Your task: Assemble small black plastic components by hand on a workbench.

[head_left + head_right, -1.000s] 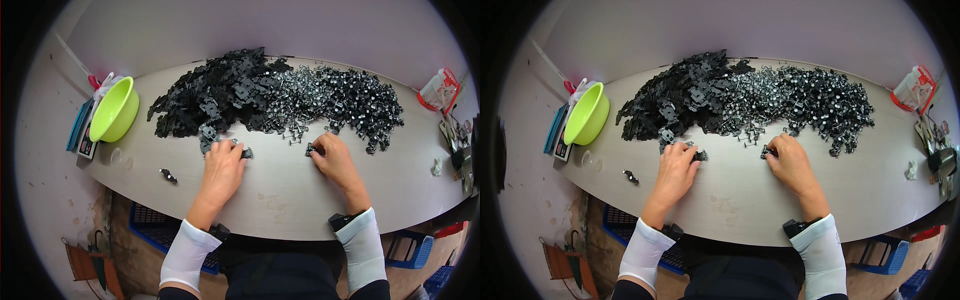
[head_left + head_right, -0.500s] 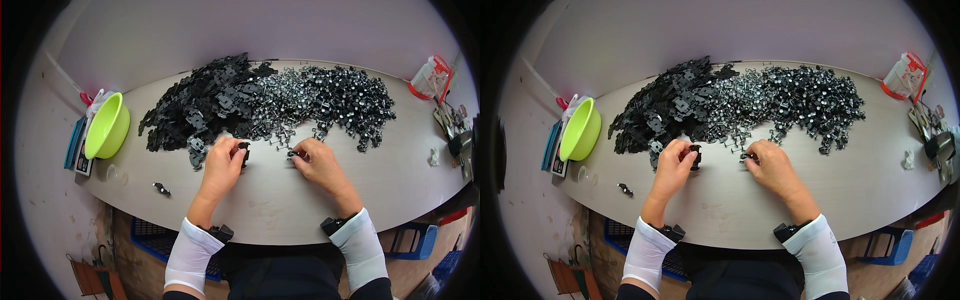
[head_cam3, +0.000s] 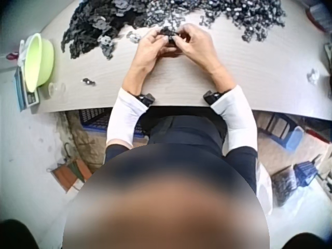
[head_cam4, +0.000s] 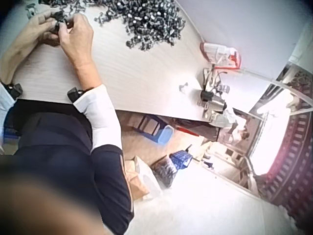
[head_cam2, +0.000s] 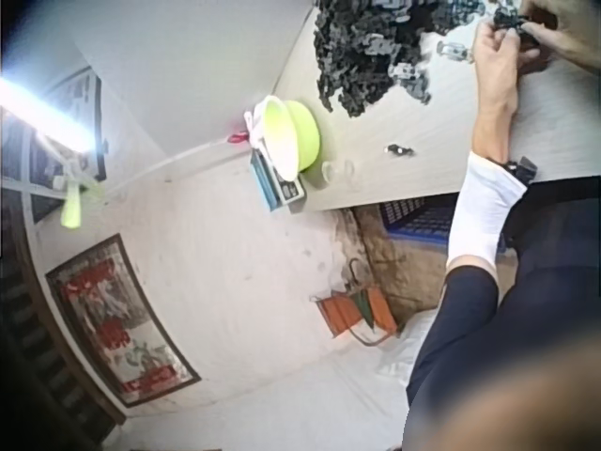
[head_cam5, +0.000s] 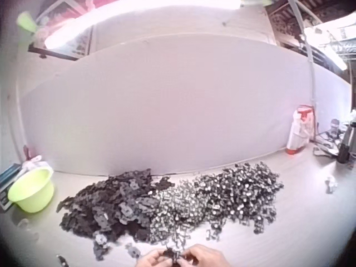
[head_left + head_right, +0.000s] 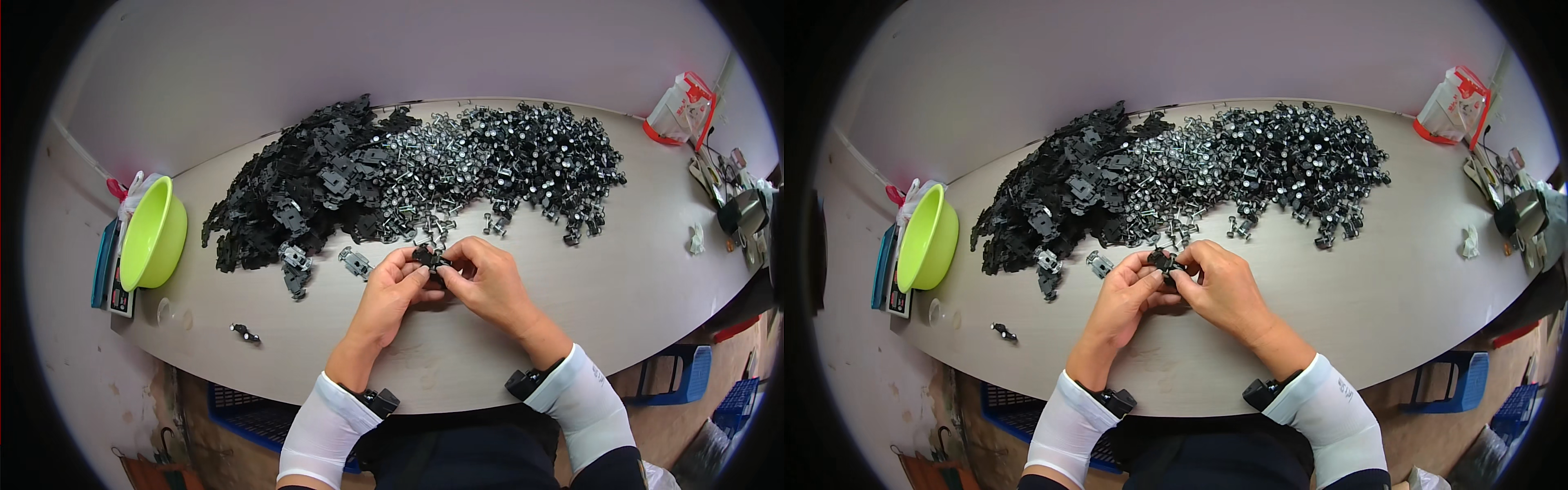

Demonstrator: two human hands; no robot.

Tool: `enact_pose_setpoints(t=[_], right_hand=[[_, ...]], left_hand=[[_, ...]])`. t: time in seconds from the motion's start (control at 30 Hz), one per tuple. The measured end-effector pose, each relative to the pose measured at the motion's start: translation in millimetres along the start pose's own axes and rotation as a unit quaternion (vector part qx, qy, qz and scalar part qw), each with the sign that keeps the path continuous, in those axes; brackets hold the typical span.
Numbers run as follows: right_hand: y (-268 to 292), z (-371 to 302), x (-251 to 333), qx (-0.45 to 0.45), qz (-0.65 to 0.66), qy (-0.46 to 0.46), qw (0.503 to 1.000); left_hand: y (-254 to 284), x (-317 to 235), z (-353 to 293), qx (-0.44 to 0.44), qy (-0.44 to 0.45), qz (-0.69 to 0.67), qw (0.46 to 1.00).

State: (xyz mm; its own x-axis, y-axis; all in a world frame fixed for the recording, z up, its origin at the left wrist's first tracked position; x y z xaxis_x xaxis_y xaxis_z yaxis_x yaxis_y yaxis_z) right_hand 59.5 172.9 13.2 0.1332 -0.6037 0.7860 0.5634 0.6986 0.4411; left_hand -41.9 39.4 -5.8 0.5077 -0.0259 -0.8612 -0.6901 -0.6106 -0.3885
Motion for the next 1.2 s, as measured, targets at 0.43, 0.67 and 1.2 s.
enact_pose_setpoints(t=[0.43,0.67,1.2], right_hand=[[-4,0,0,0.005,-0.071,0.017,0.997],[-6,-2,-3,-0.006,0.001,-0.050,0.999],[3,3,-10,0.009,0.004,-0.019,1.000]], left_hand=[[-7,16,-1,-0.056,-0.156,0.170,0.972],[-13,11,-5,-0.037,-0.124,0.142,0.981],[7,9,-4,-0.034,-0.036,0.000,0.999]])
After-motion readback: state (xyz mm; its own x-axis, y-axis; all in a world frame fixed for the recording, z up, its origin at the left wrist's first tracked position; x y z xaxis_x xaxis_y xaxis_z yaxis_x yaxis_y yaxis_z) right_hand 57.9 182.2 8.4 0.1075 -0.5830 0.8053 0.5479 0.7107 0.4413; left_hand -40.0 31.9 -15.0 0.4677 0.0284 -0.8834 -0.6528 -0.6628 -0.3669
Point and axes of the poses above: each hand's wrist, its own z-axis towards the middle knuckle, its own y-axis out of the back of the hand, x = y × z, the point moved 2 cm from there along z, towards the middle knuckle, and after that the axes turned 5 degrees about y, right-handed, at the moved point
